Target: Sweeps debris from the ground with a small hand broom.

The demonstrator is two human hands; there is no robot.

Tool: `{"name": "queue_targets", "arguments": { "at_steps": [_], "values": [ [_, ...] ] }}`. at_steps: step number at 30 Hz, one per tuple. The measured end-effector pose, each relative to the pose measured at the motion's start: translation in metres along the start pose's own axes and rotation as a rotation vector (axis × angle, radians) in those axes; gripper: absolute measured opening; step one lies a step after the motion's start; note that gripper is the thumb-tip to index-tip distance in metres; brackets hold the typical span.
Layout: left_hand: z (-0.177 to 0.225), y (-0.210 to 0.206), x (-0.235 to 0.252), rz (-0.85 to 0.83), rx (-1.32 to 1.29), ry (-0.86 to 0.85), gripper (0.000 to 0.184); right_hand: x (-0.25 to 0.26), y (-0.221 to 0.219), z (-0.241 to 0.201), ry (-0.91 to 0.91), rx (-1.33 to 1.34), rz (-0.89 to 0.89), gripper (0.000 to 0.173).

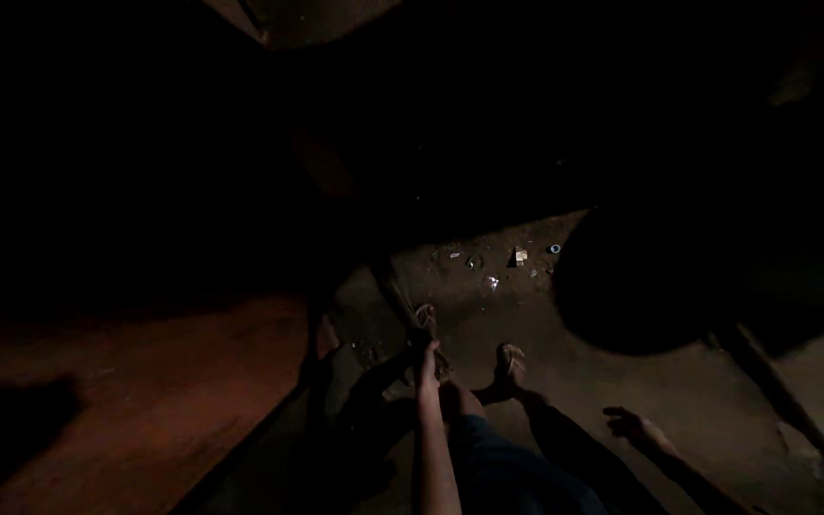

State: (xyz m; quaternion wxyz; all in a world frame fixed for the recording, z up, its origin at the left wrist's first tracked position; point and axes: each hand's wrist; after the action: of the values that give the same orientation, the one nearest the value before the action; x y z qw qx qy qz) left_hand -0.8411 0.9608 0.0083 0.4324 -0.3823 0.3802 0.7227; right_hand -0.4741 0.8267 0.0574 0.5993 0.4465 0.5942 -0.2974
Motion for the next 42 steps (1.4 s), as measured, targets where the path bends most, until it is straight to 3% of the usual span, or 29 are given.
{"name": "queue_targets", "arguments": {
  "at_steps": [2,4,5,7,9,11,13,16,18,19,21,23,25,28,30,33,35,37,40,42],
  "values": [
    [0.049,0.012,-0.026,0.105,0.102,-0.072,0.057,-0.009,-0.024,-0.019,-0.007,0.057,0.000,0.041],
    [0.161,-0.004,-0.062,0.107,0.121,0.129,0.049,-0.003,-0.049,-0.042,0.015,0.079,-0.004,0.038],
    [0.194,-0.015,-0.068,0.123,0.136,0.148,0.047,-0.003,-0.062,-0.054,0.018,0.081,-0.017,0.038],
    [0.223,-0.027,-0.055,0.028,0.203,0.151,0.047,-0.006,-0.088,-0.076,0.000,0.091,-0.044,0.038],
    [0.213,-0.027,-0.017,-0.107,0.270,0.155,0.051,-0.011,-0.111,-0.095,-0.027,0.116,-0.080,0.040],
    [0.167,-0.011,0.042,-0.222,0.276,0.076,0.071,-0.013,-0.126,-0.109,-0.043,0.123,-0.102,0.040],
    [0.146,0.008,0.069,-0.307,0.236,-0.018,0.089,-0.019,-0.130,-0.127,-0.083,0.115,-0.093,0.039],
    [0.190,0.022,0.043,-0.260,0.315,-0.064,0.083,-0.008,-0.134,-0.118,-0.039,0.139,-0.036,0.038],
    [0.258,0.006,0.027,-0.155,0.441,0.105,0.069,0.002,-0.131,-0.109,0.012,0.175,0.007,0.037],
    [0.273,0.002,0.042,-0.171,0.495,0.108,0.065,0.004,-0.131,-0.108,0.026,0.188,0.038,0.037],
    [0.247,0.005,0.113,-0.248,0.503,-0.130,0.061,-0.006,-0.125,-0.131,-0.051,0.190,0.017,0.038],
    [0.230,0.006,0.155,-0.345,0.494,-0.138,0.066,-0.016,-0.122,-0.151,-0.112,0.169,0.016,0.039],
    [0.222,0.027,0.144,-0.423,0.493,-0.018,0.080,-0.022,-0.124,-0.163,-0.135,0.148,0.004,0.040],
    [0.189,0.095,0.098,-0.559,0.528,0.006,0.093,-0.006,-0.119,-0.150,-0.111,0.070,-0.031,0.039],
    [0.174,0.138,0.054,-0.489,0.652,0.045,0.092,0.001,-0.116,-0.148,-0.112,0.036,-0.033,0.038],
    [0.186,0.176,-0.002,-0.303,0.813,0.151,0.085,0.006,-0.115,-0.159,-0.094,0.000,-0.045,0.039],
    [0.173,0.208,0.010,-0.185,0.880,0.100,0.086,0.007,-0.116,-0.170,-0.096,-0.018,-0.065,0.038],
    [0.185,0.229,0.032,-0.101,0.962,0.069,0.085,0.007,-0.120,-0.178,-0.091,-0.010,-0.075,0.038],
    [0.245,0.230,0.060,0.069,1.085,0.004,0.075,0.003,-0.124,-0.188,-0.115,-0.007,-0.091,0.039],
    [0.289,0.214,0.080,0.230,1.112,-0.075,0.058,0.000,-0.126,-0.186,-0.128,-0.004,-0.078,0.038]
  ]
}}
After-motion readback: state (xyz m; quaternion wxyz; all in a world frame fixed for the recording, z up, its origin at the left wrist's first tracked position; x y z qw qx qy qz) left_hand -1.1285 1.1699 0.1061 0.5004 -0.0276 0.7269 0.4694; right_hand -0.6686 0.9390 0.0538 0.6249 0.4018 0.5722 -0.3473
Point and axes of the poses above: each hand's wrist, its own x-axis towards the middle knuckle, its own y-axis out of the back of the hand, z = x × y, and after that the axes turned 2 degrees about -z, right-handed
